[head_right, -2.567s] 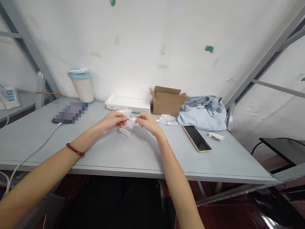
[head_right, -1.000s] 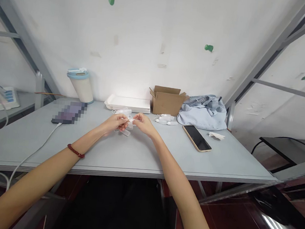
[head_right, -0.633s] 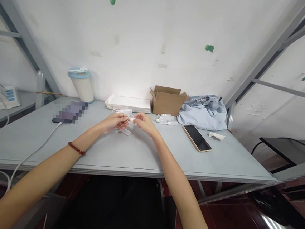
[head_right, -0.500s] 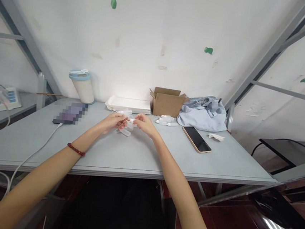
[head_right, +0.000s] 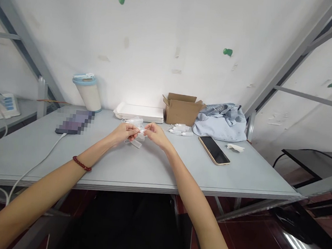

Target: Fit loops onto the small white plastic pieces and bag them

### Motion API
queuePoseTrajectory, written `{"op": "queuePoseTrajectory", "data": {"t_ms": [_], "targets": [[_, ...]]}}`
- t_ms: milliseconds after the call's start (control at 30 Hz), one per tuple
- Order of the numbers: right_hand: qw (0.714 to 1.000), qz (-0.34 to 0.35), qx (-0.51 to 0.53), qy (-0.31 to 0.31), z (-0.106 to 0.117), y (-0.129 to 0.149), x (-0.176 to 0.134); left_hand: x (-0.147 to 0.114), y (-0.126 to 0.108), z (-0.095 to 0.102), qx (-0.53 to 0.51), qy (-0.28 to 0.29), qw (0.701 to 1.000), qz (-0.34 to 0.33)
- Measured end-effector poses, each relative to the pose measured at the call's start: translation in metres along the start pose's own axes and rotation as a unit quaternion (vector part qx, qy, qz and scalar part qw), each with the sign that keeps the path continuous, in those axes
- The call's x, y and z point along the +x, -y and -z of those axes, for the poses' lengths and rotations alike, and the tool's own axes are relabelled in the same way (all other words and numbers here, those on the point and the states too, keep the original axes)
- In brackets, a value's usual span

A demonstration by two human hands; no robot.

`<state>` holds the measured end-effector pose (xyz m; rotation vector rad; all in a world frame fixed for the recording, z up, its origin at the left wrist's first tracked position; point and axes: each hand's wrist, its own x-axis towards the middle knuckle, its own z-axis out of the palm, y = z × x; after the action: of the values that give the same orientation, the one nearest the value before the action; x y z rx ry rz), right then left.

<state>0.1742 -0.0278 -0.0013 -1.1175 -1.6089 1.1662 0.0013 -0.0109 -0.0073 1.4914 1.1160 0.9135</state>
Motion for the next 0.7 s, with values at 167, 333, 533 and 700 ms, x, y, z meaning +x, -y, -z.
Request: {"op": "queuePoseTrajectory", "data": {"t_ms": [167,333,533,700], "targets": [[1.0,-0.002,-0.011,0.018,0.004,-0.004,0.001,-0.001,0.0,-0.001,0.001,0.009,1.0,0.005],[0.999,-0.003,-0.027,0.025,0.004,-0.004,0.002,0.001,0.002,0.0,0.005,0.021,1.0,0.009],[0.998,-0.004,-0.055,0.01,0.006,-0.008,0.008,0.008,0.002,0.011,0.029,0.009,0.999,-0.012],[0.958,0.063,-0.251,-0.123,0.035,-0.026,0.019,0.015,0.007,0.02,0.058,-0.049,0.997,-0.021]]}}
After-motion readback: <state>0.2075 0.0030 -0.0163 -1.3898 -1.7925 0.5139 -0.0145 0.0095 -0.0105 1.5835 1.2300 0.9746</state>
